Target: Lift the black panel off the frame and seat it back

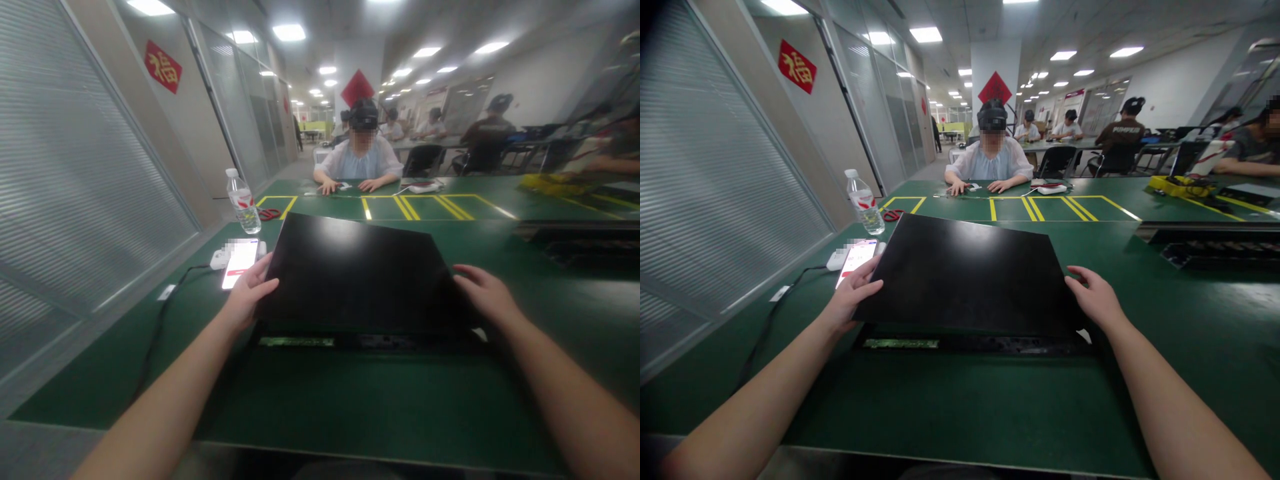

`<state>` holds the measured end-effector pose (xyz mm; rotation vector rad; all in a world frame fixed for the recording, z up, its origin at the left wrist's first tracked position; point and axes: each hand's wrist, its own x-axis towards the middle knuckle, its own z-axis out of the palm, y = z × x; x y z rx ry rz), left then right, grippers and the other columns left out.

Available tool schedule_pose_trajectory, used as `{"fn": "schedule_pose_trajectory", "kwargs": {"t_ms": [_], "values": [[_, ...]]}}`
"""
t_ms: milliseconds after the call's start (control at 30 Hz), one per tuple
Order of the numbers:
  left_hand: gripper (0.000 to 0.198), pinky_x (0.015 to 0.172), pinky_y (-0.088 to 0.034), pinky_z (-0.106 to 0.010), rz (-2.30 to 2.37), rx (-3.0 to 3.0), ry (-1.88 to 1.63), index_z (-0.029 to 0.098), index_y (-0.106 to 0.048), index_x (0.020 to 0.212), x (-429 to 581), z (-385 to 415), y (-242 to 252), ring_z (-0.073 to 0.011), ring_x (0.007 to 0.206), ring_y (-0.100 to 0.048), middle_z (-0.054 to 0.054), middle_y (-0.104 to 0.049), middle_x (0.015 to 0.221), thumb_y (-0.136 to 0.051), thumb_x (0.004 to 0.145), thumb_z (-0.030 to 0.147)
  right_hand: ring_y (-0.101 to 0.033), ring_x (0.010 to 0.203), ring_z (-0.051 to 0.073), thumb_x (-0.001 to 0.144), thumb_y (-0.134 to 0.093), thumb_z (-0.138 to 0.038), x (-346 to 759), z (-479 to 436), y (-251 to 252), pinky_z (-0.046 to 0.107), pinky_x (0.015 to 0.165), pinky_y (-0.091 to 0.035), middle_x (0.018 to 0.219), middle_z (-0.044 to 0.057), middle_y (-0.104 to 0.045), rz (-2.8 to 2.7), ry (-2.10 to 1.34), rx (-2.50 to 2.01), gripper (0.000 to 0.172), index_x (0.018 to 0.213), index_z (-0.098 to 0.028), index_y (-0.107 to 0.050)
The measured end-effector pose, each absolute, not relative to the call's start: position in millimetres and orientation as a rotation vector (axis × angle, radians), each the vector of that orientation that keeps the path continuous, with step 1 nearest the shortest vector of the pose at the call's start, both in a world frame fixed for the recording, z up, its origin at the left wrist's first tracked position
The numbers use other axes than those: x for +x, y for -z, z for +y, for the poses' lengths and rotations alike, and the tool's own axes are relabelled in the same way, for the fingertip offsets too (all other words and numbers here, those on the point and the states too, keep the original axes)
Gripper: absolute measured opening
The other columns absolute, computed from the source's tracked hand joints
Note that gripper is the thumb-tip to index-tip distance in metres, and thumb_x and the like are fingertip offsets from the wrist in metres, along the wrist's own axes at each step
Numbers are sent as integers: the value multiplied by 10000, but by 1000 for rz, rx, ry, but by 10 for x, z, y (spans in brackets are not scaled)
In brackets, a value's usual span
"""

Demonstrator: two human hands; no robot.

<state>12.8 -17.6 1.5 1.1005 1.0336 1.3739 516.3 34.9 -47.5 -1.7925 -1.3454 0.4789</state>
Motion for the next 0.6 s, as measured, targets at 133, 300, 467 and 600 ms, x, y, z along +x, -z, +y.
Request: {"fn": "schedule_pose_trajectory", "kwargs": {"t_ms": [133, 300, 467, 600], "values": [[1004, 1074, -632, -491, 1019, 1122, -1420, 195, -630, 1569, 137, -185, -7, -426, 1277, -751, -153, -812, 1359, -1011, 656, 372, -742, 1094, 359, 777, -788, -462, 5047, 345, 465, 459, 927, -599, 1062, 116, -814, -1253, -655, -1712, 314, 984, -234, -845], [834, 1093, -622, -497, 1027, 1101, -1510, 219, -706, 1489, 157, -182, -12, -413, 1302, -738, -118, -822, 1348, -962, 706, 355, -757, 1110, 319, 702, -821, -286, 4844, 189, 191, 434, 1025, -584, 1028, 56, -829, -873, -954, -1406, 224, 919, -231, -811], [774, 1114, -601, -484, 1032, 1122, -1461, 220, -735, 1456, 124, -185, -73, -412, 1303, -737, -121, -807, 1379, -928, 734, 418, -791, 833, 264, 880, -688, -216, 4691, -69, -216, 401, 826, -663, 865, 35, -816, -356, -1303, -1194, 171, 1015, -215, -793], [731, 1056, -621, -461, 1129, 1119, -1333, 209, -769, 1392, 67, -173, -93, -398, 1207, -783, -132, -831, 1308, -926, 734, 488, -655, 504, 161, 868, -656, -8, 4662, -164, -412, 250, 517, -574, 646, -21, -712, -231, -1245, -1269, 213, 946, -182, -749]]}}
